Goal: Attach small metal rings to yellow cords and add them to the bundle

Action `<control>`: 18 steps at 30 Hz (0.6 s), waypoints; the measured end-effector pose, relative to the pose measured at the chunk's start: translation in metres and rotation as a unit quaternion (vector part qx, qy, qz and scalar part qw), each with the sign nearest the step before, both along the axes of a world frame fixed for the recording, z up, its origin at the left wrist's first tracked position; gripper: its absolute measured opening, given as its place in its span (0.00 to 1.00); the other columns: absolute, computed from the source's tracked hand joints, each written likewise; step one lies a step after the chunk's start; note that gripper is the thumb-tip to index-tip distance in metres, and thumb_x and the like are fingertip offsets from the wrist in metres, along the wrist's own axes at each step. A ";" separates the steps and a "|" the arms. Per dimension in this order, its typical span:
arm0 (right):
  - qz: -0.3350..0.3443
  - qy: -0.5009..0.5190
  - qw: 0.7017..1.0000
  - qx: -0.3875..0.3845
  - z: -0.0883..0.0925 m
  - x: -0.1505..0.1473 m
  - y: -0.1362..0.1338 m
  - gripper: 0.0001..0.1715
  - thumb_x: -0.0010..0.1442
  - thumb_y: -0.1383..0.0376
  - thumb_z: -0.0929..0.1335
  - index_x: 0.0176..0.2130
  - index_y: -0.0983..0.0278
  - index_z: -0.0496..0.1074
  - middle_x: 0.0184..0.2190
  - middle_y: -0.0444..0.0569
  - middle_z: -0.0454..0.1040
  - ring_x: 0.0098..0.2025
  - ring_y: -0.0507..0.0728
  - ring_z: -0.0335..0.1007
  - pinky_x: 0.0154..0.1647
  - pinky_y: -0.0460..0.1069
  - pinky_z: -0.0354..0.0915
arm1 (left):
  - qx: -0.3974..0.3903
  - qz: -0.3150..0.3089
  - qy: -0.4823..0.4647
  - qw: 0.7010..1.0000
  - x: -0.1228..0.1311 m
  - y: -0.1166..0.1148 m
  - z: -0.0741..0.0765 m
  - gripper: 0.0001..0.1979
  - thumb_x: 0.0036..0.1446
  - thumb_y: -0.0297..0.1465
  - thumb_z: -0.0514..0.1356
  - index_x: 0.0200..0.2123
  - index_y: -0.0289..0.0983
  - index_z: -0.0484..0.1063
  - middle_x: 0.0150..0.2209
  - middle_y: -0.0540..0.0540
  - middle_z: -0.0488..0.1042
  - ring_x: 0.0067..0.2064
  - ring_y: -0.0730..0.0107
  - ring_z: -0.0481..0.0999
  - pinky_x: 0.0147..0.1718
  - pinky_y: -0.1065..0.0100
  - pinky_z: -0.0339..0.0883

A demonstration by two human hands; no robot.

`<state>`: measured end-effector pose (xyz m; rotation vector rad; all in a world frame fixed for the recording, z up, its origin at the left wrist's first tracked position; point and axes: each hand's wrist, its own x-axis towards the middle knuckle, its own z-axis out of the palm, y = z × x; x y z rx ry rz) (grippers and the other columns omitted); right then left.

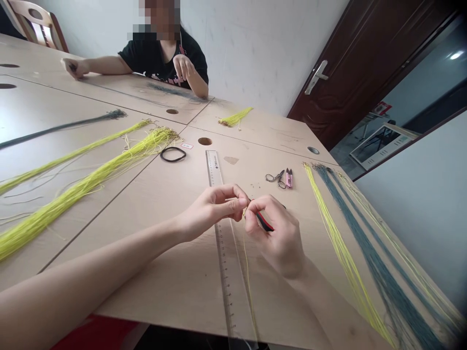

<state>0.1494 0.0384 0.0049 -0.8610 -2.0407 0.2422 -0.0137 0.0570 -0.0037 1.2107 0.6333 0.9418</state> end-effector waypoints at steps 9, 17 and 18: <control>-0.025 -0.060 0.998 -0.005 -0.003 0.009 0.012 0.06 0.63 0.71 0.61 0.34 0.63 0.64 0.30 0.46 0.69 0.33 0.53 0.67 0.36 0.49 0.60 | -0.033 0.025 0.092 0.995 0.001 0.002 0.001 0.14 0.58 0.41 0.56 0.37 0.35 0.70 0.33 0.48 0.68 0.32 0.73 0.67 0.35 0.68 0.63; -0.049 -0.095 0.994 -0.024 -0.006 0.013 0.019 0.07 0.64 0.70 0.61 0.33 0.64 0.65 0.29 0.46 0.69 0.33 0.53 0.67 0.36 0.49 0.59 | 0.007 0.056 0.224 0.973 0.004 -0.001 0.011 0.12 0.56 0.38 0.58 0.32 0.34 0.74 0.25 0.50 0.70 0.29 0.73 0.68 0.29 0.72 0.58; -0.048 -0.098 0.994 -0.024 -0.006 0.013 0.019 0.07 0.63 0.70 0.62 0.32 0.64 0.65 0.29 0.46 0.69 0.33 0.54 0.67 0.36 0.49 0.59 | 0.008 0.061 0.237 0.970 0.004 -0.002 0.012 0.13 0.56 0.38 0.57 0.32 0.34 0.74 0.24 0.51 0.69 0.29 0.74 0.67 0.27 0.73 0.57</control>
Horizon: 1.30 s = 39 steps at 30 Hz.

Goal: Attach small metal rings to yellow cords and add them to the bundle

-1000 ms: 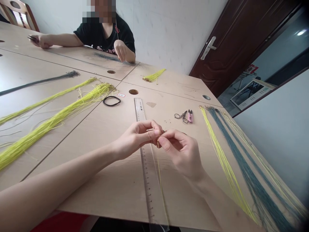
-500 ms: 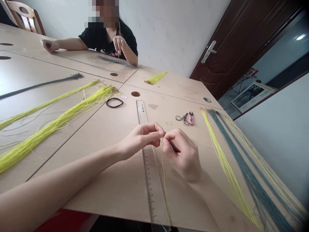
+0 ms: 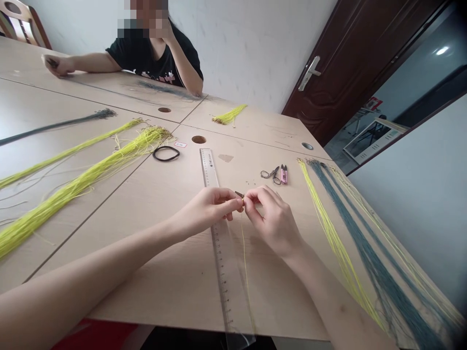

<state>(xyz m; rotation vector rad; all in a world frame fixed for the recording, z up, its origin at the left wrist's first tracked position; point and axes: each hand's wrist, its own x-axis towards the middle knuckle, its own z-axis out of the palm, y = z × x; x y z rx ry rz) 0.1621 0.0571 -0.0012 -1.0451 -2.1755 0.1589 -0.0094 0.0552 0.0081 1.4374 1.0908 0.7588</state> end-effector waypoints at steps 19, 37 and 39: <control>0.002 0.009 1.000 0.009 0.000 0.000 -0.001 0.07 0.62 0.71 0.61 0.32 0.66 0.64 0.27 0.46 0.67 0.31 0.53 0.65 0.36 0.49 0.60 | 0.029 0.098 -0.119 0.988 -0.008 0.014 -0.011 0.07 0.52 0.31 0.62 0.26 0.33 0.72 0.24 0.50 0.70 0.26 0.76 0.68 0.27 0.74 0.61; 0.145 -0.239 0.952 -0.124 0.018 -0.022 -0.060 0.14 0.61 0.70 0.63 0.42 0.69 0.76 0.45 0.53 0.74 0.47 0.60 0.68 0.49 0.55 0.69 | 0.052 0.554 -0.540 0.631 -0.122 0.070 0.022 0.05 0.61 0.27 0.55 0.33 0.31 0.65 0.25 0.54 0.62 0.21 0.83 0.60 0.16 0.80 0.57; 0.137 -0.257 0.949 -0.119 0.019 -0.016 -0.080 0.13 0.61 0.70 0.63 0.41 0.68 0.75 0.43 0.51 0.74 0.45 0.59 0.69 0.46 0.55 0.70 | 0.056 0.543 -0.538 0.642 -0.119 0.069 0.021 0.05 0.61 0.26 0.55 0.31 0.31 0.64 0.23 0.55 0.59 0.18 0.84 0.55 0.14 0.80 0.51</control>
